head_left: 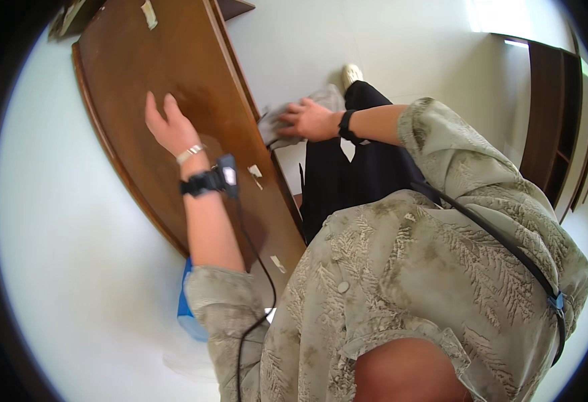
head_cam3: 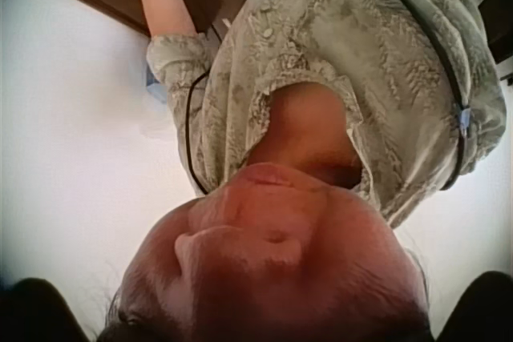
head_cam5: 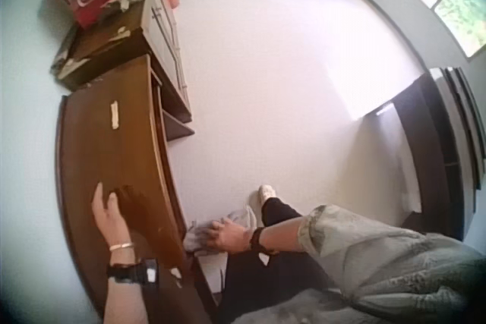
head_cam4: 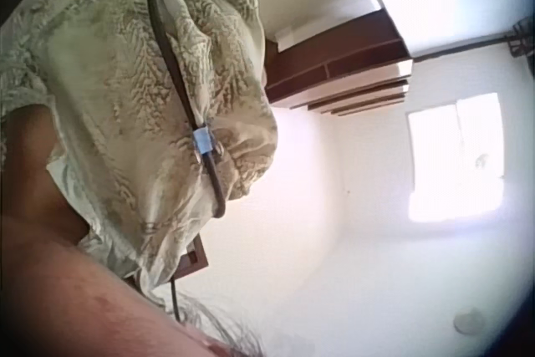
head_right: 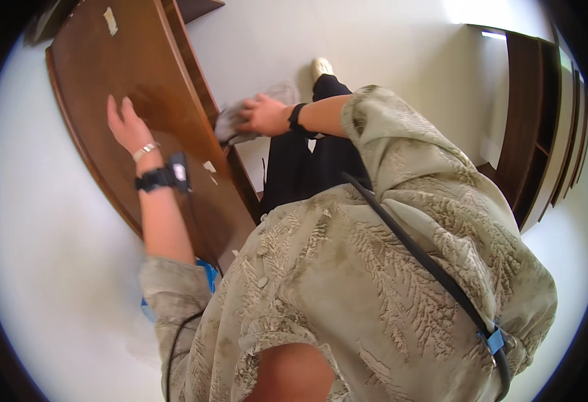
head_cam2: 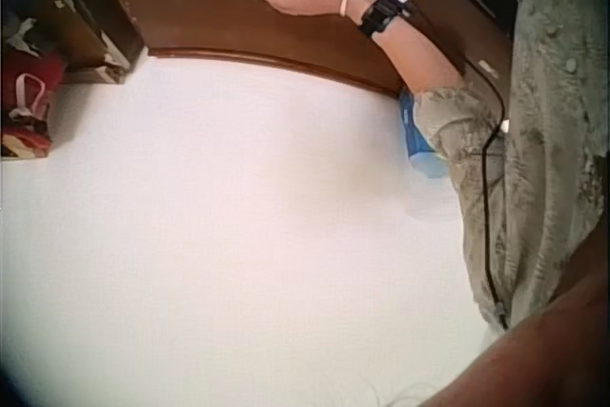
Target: Wiping down a wooden desk, the inside of a shelf, a glass cabinet door, and items on top of the cabinet with a rag.
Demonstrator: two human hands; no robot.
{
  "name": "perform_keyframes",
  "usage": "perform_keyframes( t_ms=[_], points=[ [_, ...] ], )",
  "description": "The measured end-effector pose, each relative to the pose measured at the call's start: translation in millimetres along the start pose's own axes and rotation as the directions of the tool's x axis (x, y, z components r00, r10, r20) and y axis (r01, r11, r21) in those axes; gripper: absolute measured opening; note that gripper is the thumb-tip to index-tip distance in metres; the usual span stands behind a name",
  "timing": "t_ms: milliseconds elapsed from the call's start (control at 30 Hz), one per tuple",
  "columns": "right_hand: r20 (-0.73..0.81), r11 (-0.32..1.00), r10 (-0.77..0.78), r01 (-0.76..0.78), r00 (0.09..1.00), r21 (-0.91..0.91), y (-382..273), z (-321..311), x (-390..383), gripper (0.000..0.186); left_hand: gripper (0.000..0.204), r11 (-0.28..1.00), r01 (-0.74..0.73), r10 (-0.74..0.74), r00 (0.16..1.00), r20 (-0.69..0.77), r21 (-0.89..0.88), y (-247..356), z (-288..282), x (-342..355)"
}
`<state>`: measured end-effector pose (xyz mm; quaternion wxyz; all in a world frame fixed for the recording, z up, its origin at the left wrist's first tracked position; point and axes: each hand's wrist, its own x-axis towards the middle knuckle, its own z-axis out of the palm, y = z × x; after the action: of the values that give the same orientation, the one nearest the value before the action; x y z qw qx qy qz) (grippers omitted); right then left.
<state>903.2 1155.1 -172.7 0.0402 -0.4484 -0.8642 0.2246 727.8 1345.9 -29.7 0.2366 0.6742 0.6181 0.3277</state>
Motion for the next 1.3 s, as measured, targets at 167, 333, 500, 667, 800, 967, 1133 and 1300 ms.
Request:
perform_keyframes(
  t_ms=[167,333,500,667,800,967,1133,1300],
  points=[
    [0.394,0.67,0.479,-0.617,0.784,0.413,9.5,24.0,-42.7,0.057,0.042,0.994,-0.004,0.012,0.997,-0.075,0.11,-57.4,-43.1,-153.5],
    [0.42,0.453,0.575,-0.701,0.702,0.551,17.9,45.5,-76.6,0.061,0.046,0.911,0.011,-0.042,0.997,0.064,0.413,-95.6,-103.4,-257.2],
    [0.408,0.306,0.616,-0.682,0.674,0.664,-23.2,43.7,-75.4,0.062,0.048,0.802,-0.066,-0.008,0.993,0.12,0.593,-124.7,-120.7,-281.3],
    [0.289,0.176,0.715,-0.564,0.636,0.807,-64.3,62.8,-66.8,0.059,0.048,0.798,-0.023,-0.036,0.996,0.086,0.603,-117.2,-107.8,-278.9],
    [0.124,0.251,0.587,-0.325,0.8,0.912,-106.4,45.6,-16.6,0.066,0.047,0.798,-0.039,-0.011,0.997,0.079,0.602,-115.6,-110.4,-278.5],
    [-0.243,0.947,0.118,-0.036,0.963,0.319,-132.3,72.9,43.3,0.071,0.049,0.811,-0.039,-0.004,0.997,0.072,0.584,-124.0,-104.4,-277.7],
    [-0.138,0.996,0.053,-0.063,0.989,-0.068,-150.8,90.5,79.1,0.068,0.049,0.811,-0.075,0.039,0.996,0.075,0.58,-130.9,-110.1,-277.5],
    [-0.302,0.906,0.142,-0.247,0.943,-0.344,-154.2,124.0,113.7,0.054,0.049,0.804,-0.089,0.082,0.996,0.038,0.588,-139.2,-99.9,-277.7]
  ],
)
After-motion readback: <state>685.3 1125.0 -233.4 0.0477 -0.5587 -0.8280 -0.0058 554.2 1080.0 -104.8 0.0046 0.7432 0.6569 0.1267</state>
